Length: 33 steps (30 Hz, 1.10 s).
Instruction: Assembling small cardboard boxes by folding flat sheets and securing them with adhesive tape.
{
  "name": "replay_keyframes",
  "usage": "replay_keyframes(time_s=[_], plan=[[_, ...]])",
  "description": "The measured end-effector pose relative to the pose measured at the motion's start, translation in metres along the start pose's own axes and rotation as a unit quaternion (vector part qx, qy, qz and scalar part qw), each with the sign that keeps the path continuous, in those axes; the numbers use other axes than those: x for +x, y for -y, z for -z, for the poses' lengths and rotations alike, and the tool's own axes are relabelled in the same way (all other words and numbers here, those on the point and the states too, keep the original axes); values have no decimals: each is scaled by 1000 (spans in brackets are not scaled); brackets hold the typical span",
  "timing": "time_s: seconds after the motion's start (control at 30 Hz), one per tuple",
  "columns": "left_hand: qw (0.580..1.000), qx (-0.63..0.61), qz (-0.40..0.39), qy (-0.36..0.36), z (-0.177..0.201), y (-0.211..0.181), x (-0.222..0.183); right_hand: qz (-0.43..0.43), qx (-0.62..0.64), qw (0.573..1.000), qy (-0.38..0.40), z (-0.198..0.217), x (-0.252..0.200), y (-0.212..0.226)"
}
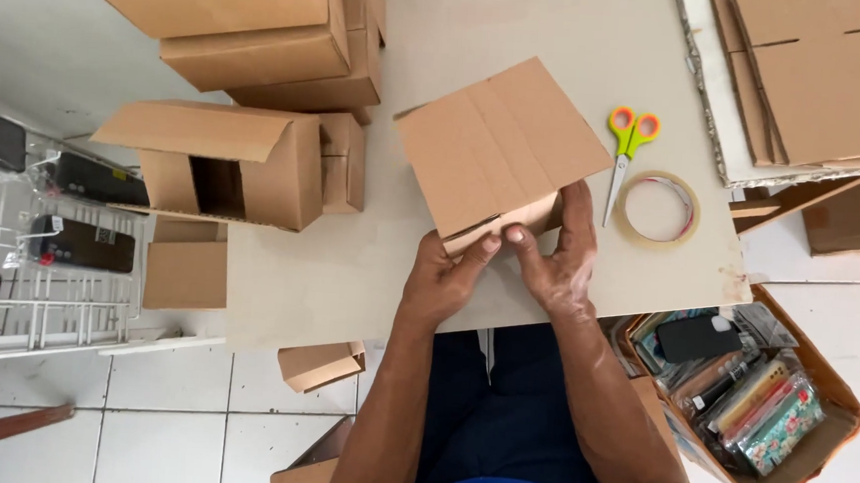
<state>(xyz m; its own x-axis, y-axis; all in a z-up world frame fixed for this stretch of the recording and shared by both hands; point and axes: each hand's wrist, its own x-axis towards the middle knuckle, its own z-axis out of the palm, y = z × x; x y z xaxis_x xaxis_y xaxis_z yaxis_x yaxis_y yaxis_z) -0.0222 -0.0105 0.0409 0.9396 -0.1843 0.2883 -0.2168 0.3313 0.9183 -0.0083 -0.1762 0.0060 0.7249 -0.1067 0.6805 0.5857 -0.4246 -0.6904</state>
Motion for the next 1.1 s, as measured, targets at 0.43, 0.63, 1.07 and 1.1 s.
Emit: replay_keyframes(time_s=[0.43, 0.63, 1.07, 1.1], plan=[[970, 33, -48, -236, -24, 30, 13, -135, 38, 990, -19, 4, -56, -59], [969, 140, -56, -194, -41, 7, 5, -123, 41, 991, -20, 2, -53, -52], [975, 207, 75, 21, -25, 26, 7, -138, 107, 982, 72, -2, -83, -76], [984, 159, 85, 1, -34, 10, 8, -129, 133, 981, 63, -6, -87, -83]])
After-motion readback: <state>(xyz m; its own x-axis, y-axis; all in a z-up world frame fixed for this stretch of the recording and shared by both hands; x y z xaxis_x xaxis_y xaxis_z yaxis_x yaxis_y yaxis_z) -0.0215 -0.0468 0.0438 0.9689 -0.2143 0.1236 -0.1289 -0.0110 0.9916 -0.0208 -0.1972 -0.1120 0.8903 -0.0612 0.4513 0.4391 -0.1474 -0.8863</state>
